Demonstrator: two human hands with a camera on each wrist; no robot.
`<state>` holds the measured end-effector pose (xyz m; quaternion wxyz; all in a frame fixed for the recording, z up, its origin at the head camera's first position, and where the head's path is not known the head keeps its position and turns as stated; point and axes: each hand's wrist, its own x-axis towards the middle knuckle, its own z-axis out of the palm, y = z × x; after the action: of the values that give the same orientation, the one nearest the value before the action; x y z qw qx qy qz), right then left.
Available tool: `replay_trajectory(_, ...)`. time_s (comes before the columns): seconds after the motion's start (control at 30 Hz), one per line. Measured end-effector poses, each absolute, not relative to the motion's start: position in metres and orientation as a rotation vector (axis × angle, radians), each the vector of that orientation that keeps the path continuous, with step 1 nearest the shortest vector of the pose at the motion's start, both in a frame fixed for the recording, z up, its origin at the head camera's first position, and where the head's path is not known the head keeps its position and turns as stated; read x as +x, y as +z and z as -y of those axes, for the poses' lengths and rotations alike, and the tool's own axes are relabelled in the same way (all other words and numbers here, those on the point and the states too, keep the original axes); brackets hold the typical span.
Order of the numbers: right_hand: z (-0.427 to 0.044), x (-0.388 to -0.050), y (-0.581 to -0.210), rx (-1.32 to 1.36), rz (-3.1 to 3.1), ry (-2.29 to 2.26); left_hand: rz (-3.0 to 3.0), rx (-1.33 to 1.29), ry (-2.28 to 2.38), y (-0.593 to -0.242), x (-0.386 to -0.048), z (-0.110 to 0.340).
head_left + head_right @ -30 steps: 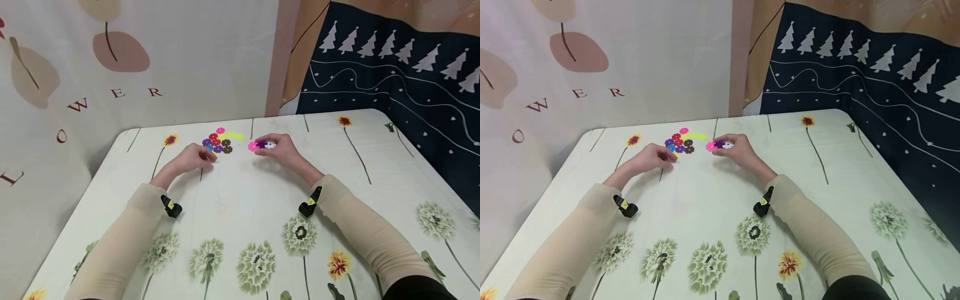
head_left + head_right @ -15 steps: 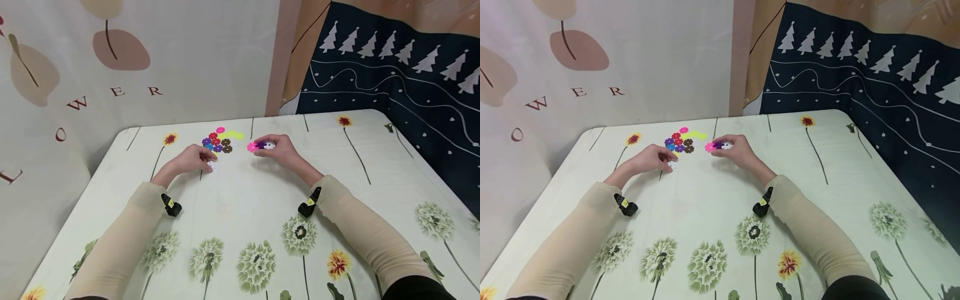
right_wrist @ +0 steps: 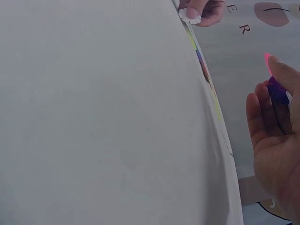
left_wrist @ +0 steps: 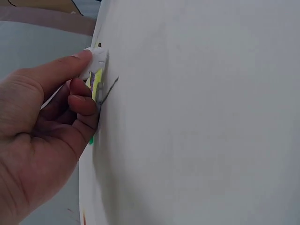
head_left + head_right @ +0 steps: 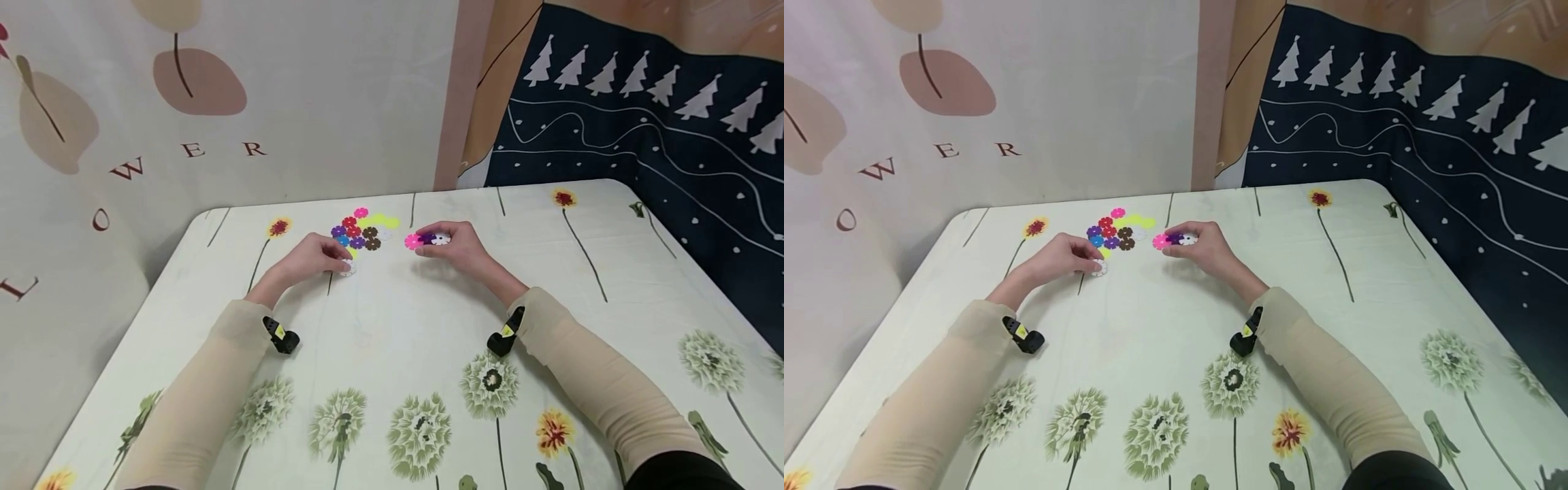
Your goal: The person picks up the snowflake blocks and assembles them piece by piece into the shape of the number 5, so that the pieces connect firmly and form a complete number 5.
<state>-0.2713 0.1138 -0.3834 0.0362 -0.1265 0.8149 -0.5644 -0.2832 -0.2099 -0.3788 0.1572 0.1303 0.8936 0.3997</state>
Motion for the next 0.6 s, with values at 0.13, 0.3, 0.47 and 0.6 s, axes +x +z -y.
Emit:
replay_trajectory(0.13, -0.113, -0.271, -0.385, -0.408, -2.493, -1.752, -2.542, 0.369, 1.233, -0.377, -0.283, 0.199)
replay_trajectory(0.3, -0.111, -0.270, -0.387, -0.415, -2.484, -1.762, -2.482, 0.400, 1.382, -0.371, -0.282, 0.181)
replay_trajectory(0.47, -0.109, -0.271, -0.387, -0.391, -2.483, -1.751, -2.433, 0.398, 1.458, -0.364, -0.279, 0.164)
replay_trajectory(0.6, -0.109, -0.271, -0.386, -0.374, -2.494, -1.737, -2.399, 0.410, 1.506, -0.361, -0.279, 0.154)
